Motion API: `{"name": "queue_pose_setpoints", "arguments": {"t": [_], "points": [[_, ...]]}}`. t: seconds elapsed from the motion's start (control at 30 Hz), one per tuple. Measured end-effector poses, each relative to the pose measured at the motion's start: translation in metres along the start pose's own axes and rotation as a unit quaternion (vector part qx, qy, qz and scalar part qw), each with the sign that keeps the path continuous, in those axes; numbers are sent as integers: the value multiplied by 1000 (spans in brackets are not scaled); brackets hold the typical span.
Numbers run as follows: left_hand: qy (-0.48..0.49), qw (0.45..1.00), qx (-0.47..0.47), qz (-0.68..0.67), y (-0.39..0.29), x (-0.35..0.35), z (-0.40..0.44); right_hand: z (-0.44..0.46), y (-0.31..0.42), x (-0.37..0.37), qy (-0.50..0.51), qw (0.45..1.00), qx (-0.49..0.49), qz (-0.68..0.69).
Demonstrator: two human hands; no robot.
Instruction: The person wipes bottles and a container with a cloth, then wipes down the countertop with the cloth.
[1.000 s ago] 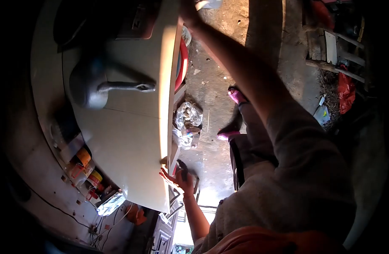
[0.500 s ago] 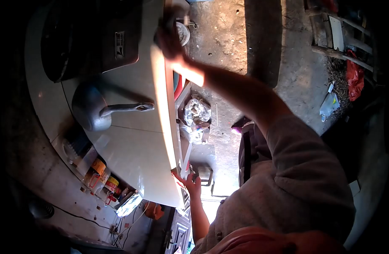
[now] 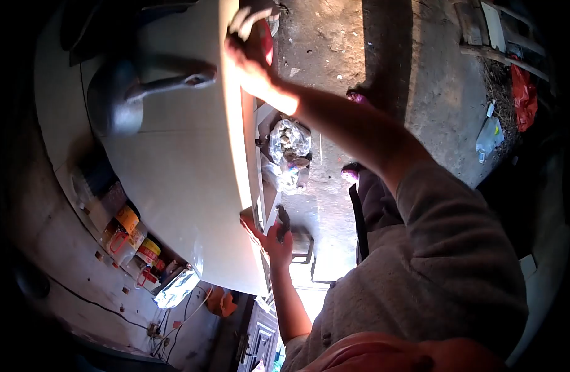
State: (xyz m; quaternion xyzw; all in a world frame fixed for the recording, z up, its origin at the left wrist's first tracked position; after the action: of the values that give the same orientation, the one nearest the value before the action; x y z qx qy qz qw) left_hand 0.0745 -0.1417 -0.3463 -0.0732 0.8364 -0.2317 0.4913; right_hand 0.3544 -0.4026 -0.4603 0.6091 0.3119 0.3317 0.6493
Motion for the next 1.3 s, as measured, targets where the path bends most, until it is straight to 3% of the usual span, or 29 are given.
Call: {"name": "queue_pose_setpoints", "arguments": {"t": [0.1,0.17,0.3,0.33,0.4,0.47,0.5,0.53,0.6,0.67,0.73,0.8,0.87,0.97,1.17,1.3], "points": [[-47,997,29,-54,11,-2,-15,-119,42,15,-16,995,68,68],[-108,992,70,-11,10,-7,-33,-197,49,30,80,989,116,49],[-160,985,64,-19,-2,-8,-91,-325,67,40,306,935,171,-61],[-153,987,42,-16,-4,-7,-103,-347,72,39,224,959,170,11],[-143,989,0,-21,-11,-5,-124,-356,87,23,261,948,175,43],[-139,990,-8,-31,4,7,-143,-359,74,24,233,970,19,-63],[-116,992,-13,-41,7,10,-148,-341,74,28,256,950,168,-62],[-106,992,-21,-62,8,15,-150,-322,70,30,195,971,61,-126],[-113,991,-22,-63,4,23,-146,-255,71,34,41,986,136,84],[-123,990,5,-72,-1,33,-137,-192,50,30,103,964,209,132],[-102,992,-9,-80,-16,39,-122,-116,55,12,23,991,91,93],[-61,990,-20,-123,-33,41,-101,-42,43,-1,77,984,157,12],[-93,971,-50,-212,-36,61,-88,74,-105,35,42,961,-28,-273],[-73,970,-95,-210,-58,63,-61,148,-58,-5,11,975,-75,-207],[-90,963,-91,-237,-73,68,-57,181,-64,-4,6,974,-126,-189],[-97,941,-136,-296,-72,82,-84,121,-55,16,46,982,-93,-160]]}}
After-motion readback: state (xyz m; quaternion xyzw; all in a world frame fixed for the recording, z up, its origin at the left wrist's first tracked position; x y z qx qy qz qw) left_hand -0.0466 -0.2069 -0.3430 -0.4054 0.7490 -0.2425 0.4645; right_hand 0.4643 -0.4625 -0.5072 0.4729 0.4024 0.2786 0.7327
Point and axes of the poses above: each hand's wrist, its own z-axis towards the middle knuckle, its own x-axis out of the palm, y = z × x, the point moved 1 cm from there along z, towards the middle knuckle, and after that the axes turned 8 degrees about y, right-handed, at the moved point
